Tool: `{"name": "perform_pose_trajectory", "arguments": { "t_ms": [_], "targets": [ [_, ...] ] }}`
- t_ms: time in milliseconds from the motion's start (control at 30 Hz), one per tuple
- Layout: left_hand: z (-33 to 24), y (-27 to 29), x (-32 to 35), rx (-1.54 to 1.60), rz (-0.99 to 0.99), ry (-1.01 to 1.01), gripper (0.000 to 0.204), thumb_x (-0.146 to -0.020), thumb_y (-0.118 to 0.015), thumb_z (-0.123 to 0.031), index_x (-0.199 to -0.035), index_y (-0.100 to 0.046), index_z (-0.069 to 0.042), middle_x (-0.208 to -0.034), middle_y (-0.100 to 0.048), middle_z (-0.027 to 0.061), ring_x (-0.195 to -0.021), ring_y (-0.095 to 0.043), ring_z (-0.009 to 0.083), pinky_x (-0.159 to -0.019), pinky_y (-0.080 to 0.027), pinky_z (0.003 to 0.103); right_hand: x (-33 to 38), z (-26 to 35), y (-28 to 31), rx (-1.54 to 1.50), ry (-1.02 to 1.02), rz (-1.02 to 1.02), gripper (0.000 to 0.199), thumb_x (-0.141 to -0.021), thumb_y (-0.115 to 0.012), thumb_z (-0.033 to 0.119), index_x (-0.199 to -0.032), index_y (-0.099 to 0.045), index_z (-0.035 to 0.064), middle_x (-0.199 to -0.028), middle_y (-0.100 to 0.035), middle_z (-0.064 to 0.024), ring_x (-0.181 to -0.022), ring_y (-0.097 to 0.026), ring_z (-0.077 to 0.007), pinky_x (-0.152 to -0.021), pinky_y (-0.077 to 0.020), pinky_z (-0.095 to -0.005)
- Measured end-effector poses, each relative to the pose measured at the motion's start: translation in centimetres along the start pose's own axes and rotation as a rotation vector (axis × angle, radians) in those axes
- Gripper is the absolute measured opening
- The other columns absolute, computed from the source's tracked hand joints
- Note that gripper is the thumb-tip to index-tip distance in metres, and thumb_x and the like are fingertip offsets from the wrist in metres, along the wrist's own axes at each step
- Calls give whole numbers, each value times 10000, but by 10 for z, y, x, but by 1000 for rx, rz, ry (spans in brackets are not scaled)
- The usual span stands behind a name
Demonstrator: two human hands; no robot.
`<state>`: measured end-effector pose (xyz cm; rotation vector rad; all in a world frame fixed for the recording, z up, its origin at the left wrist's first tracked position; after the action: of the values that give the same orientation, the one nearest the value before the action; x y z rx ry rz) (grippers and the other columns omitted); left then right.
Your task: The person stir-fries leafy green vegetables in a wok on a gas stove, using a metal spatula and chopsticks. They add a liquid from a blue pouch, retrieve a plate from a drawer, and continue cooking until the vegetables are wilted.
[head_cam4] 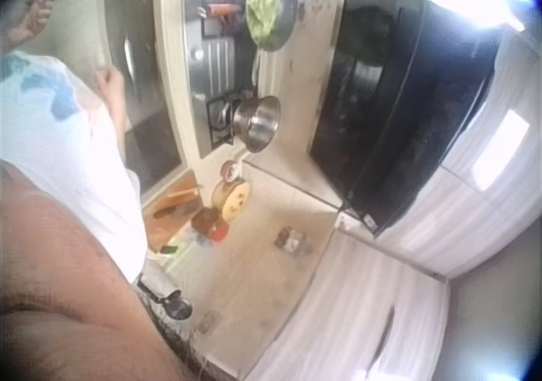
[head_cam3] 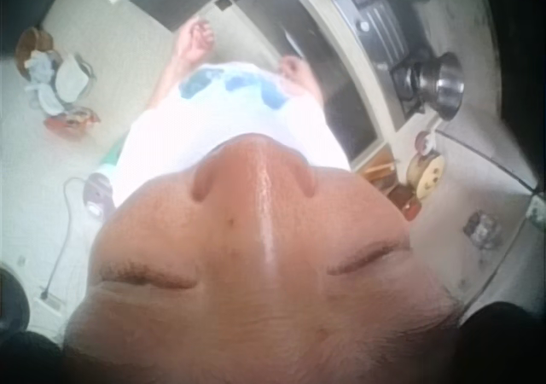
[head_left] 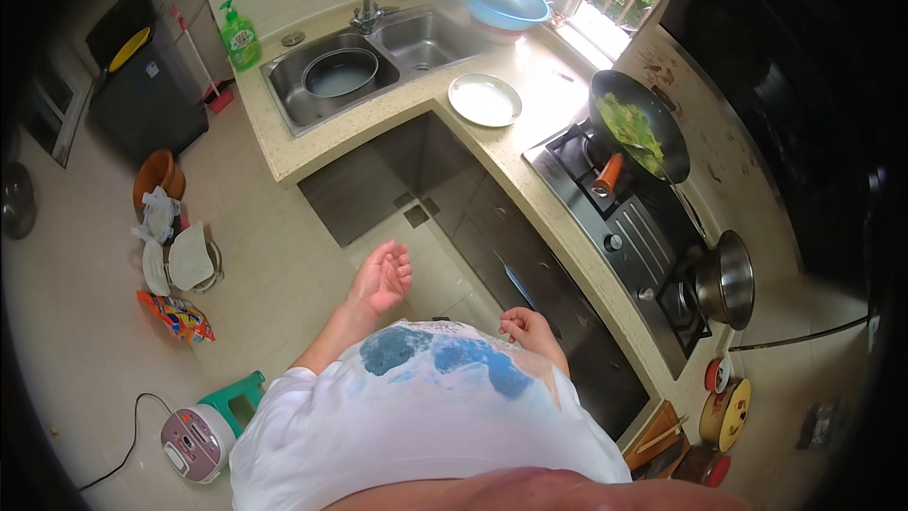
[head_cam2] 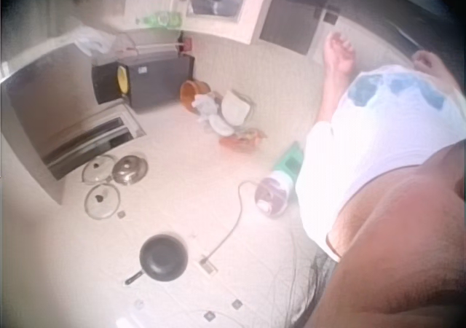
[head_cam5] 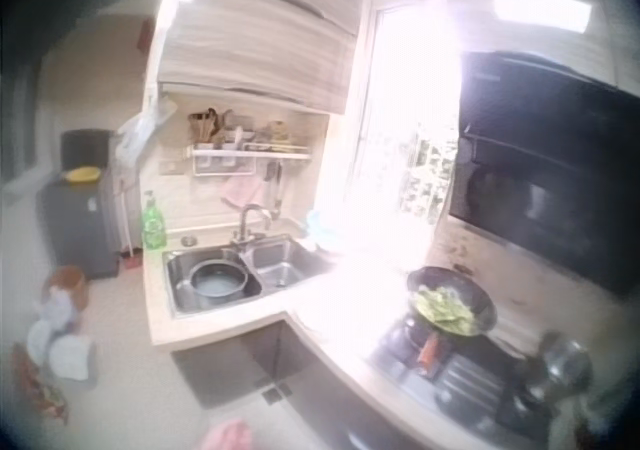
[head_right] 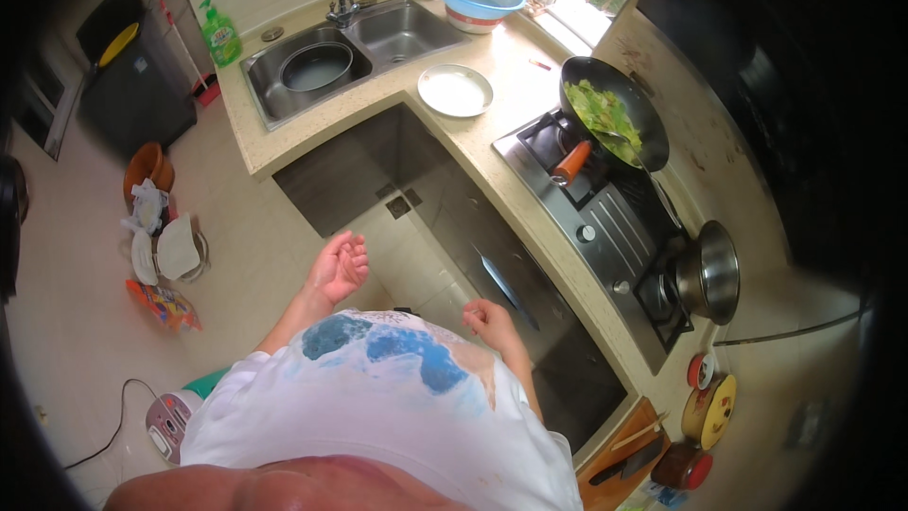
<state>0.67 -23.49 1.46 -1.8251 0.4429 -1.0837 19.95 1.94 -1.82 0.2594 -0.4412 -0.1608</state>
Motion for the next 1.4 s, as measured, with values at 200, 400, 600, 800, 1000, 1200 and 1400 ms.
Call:
{"name": "perform_pose_trajectory", "arguments": {
  "t_ms": [200,400,600,800,1000,1200,1400],
  "targets": [
    [-16,6,2,5,13,-4,210,-907,-544,-264,-903,-578,-57,-707,-573,15,-579,-516,125,-520,-442,244,-10,14,-18,-16,16,19,169,-859,-608,95,-984,-596,-17,-736,-657,-63,-572,-559,-93,-535,-464,-239],
    [-24,11,-1,39,23,14,218,-914,-532,-271,-915,-570,-57,-691,-511,-8,-578,-479,113,-517,-426,236,-17,14,-25,78,64,-3,163,-828,-628,131,-934,-621,7,-727,-654,-64,-569,-557,-109,-530,-454,-268],
    [-26,4,-10,40,123,84,224,-932,-500,-267,-935,-569,-54,-684,-496,-9,-572,-459,103,-534,-421,245,-13,17,-19,133,53,-51,146,-815,-628,149,-893,-623,26,-692,-635,-55,-587,-571,-121,-538,-457,-280],
    [-12,-10,-22,-65,76,142,220,-930,-505,-252,-944,-581,-45,-686,-505,-10,-572,-441,96,-556,-417,242,5,14,-7,17,-52,-88,171,-834,-614,160,-938,-617,24,-721,-648,-57,-616,-590,-124,-553,-477,-284],
    [8,-24,-36,-112,54,202,212,-927,-509,-248,-938,-579,-48,-689,-510,-7,-579,-456,102,-566,-421,246,19,-7,7,-28,-93,-161,206,-837,-619,173,-968,-620,15,-753,-654,-64,-600,-582,-123,-545,-474,-284],
    [21,-26,-46,-96,68,231,189,-915,-515,-235,-928,-578,-57,-720,-577,18,-562,-492,111,-553,-444,260,25,-24,18,-95,-117,-167,229,-826,-631,184,-976,-626,11,-735,-648,-67,-578,-573,-123,-529,-467,-282],
    [18,-22,-48,-77,73,237,204,-925,-507,-247,-923,-578,-56,-711,-535,-4,-587,-472,105,-576,-441,253,21,-23,19,-63,-151,-175,206,-834,-627,177,-963,-626,16,-750,-652,-67,-599,-583,-123,-520,-468,-278]
  ]
}}
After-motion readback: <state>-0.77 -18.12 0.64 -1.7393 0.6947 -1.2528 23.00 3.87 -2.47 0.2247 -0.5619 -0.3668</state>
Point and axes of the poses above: each hand's wrist, its own x-axis away from the middle knuckle, its own y-axis out of the back of the hand, z = x × y, the point moved 3 cm from there along -x, towards the middle knuckle
